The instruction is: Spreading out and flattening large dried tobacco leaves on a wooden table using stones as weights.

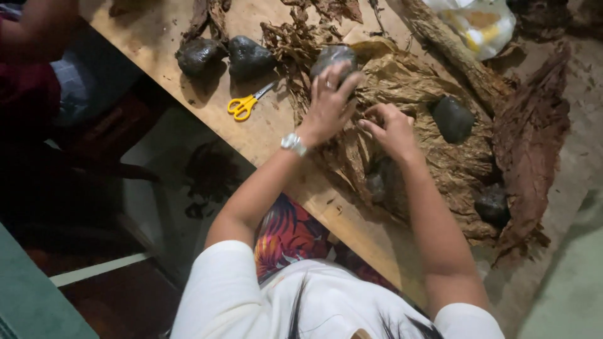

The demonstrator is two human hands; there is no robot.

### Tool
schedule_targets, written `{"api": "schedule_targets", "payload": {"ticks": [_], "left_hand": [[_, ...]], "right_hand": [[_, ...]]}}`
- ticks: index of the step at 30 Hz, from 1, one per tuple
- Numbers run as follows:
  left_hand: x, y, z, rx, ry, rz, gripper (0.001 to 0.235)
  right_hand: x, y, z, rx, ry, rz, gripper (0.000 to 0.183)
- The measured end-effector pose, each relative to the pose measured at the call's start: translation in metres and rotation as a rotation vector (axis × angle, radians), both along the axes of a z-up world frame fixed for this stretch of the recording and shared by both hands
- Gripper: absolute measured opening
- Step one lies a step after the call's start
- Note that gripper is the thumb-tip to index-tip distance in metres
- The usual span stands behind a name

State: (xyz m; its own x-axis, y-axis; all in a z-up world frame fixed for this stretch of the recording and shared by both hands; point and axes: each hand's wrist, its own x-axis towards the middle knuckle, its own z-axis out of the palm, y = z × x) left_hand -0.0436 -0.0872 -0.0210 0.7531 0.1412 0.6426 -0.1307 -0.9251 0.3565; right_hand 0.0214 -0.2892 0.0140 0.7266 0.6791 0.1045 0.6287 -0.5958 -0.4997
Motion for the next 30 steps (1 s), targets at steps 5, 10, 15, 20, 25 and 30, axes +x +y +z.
{"api": "schedule_targets", "payload": {"ticks": [5, 10, 15, 20, 25, 30], "left_hand": [[-0.057, 0.0, -0.013, 0.064, -0.124, -0.238, 0.047], [-0.076, 0.035, -0.064, 0.2, 0.121, -0.215, 0.015], [-0.094, 0.035, -0.019, 0.251, 0.131, -0.186, 0.012], [-0.111, 0.039, -0.002, 0.279, 0.219, -0.152, 0.022], [-0.12, 0.019, 0.035, 0.163, 0.147, -0.04, 0.02], [-0.097, -0.044, 0.055, -0.006, 0.026, -0.393, 0.022]], "right_hand": [[0.018, -0.003, -0.032, -0.047, -0.092, -0.007, 0.014], [0.033, -0.008, -0.051, 0.057, -0.165, 0.045, 0.015], [0.012, -0.001, -0.03, -0.036, -0.348, 0.077, 0.008], [0.012, 0.002, -0.028, -0.058, -0.54, 0.112, 0.012], [0.002, 0.002, 0.007, -0.018, -0.061, 0.022, 0.013], [0.009, -0.028, 0.037, 0.281, 0.303, 0.165, 0.042]]}}
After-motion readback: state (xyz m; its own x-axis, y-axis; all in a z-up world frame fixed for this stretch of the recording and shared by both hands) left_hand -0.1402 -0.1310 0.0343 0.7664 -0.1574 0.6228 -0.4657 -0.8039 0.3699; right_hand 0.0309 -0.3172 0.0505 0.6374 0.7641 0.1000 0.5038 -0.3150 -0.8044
